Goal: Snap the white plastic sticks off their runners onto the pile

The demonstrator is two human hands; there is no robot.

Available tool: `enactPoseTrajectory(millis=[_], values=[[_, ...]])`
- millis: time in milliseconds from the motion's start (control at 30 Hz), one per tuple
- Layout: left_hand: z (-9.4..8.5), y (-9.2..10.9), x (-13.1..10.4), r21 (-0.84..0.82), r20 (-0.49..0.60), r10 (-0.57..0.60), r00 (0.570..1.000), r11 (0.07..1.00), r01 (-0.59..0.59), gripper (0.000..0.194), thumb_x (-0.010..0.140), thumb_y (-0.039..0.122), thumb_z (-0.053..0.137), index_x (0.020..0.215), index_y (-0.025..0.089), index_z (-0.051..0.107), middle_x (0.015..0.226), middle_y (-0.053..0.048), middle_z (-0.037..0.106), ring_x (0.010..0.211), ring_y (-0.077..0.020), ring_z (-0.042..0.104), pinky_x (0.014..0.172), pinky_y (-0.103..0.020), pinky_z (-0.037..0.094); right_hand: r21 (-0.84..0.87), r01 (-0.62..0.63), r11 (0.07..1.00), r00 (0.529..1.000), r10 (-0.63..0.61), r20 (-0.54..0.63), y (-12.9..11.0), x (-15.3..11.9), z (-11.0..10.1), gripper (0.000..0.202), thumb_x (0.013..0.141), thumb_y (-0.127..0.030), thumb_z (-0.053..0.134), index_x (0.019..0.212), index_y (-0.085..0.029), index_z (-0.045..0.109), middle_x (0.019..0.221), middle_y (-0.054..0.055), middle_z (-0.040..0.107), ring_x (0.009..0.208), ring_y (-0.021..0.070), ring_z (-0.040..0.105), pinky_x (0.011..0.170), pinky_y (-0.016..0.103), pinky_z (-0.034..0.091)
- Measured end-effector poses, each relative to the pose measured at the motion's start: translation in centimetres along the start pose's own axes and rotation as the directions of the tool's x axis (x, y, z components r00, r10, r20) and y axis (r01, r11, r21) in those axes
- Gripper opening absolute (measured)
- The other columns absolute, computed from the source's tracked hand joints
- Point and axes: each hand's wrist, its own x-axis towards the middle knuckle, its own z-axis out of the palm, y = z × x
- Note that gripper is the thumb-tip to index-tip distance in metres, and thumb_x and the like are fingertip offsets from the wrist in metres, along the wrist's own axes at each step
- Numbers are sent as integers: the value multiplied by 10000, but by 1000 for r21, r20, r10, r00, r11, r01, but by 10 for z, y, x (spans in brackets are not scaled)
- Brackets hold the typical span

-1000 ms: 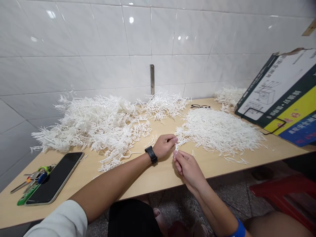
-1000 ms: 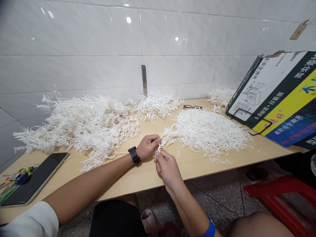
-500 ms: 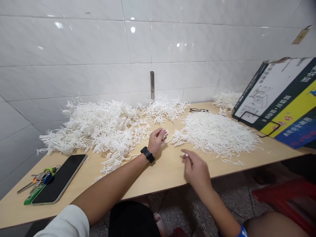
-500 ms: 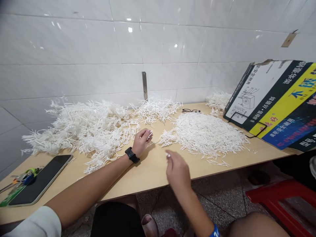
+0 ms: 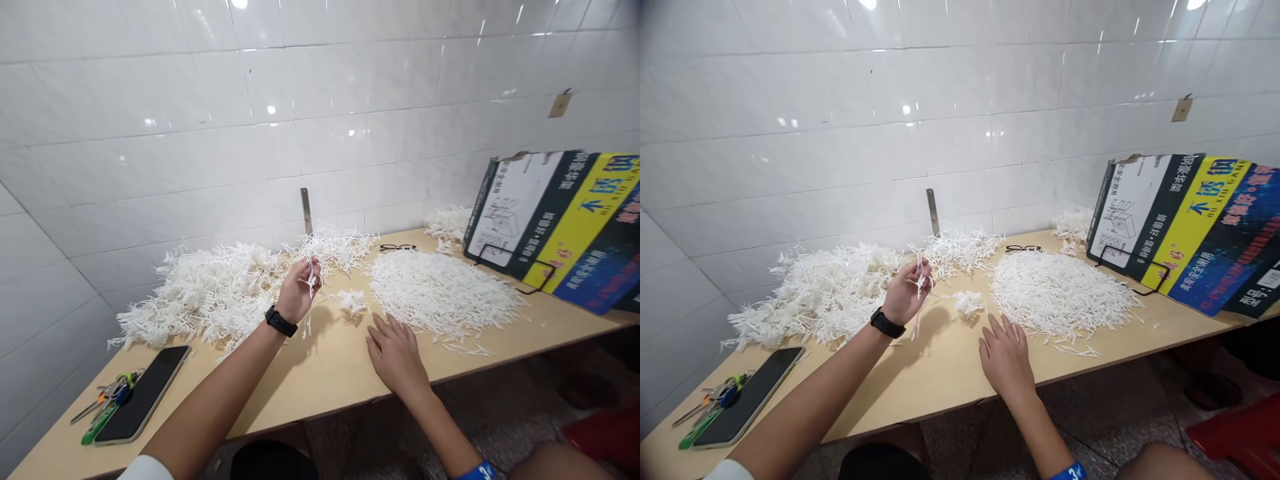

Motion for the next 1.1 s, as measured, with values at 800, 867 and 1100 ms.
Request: enactPoseTrajectory(millis=[800,867,1100], values=[[61,-20,-196,-563,-41,40,998,825,-56,303,892,279,467,611,164,467,433,74,215,373,-53,151,369,-136,248,582,-399,-708,743,123,658,-93,-139,-16,424,819,-580,561,1075,-251,636,1089,66,673,947,232,636,775,400,537],[44,-40,-215,-488,106,-86,991,863,127,328,878,286,462,577,158,487,410,75,173,368,-58,141,375,-154,242,452,-442,-775,694,23,719,-86,-145,-16,378,785,-545,629,1009,-242,651,1002,53,691,839,206,650,717,380,547],[2,-62,-266,456,236,-508,828,811,367,408,891,410,480,731,88,673,664,-108,637,622,-149,565,619,-254,426,653,-561,-509,680,168,714,-26,-163,-4,333,654,-374,786,898,-186,660,776,35,692,664,171,616,611,273,486]])
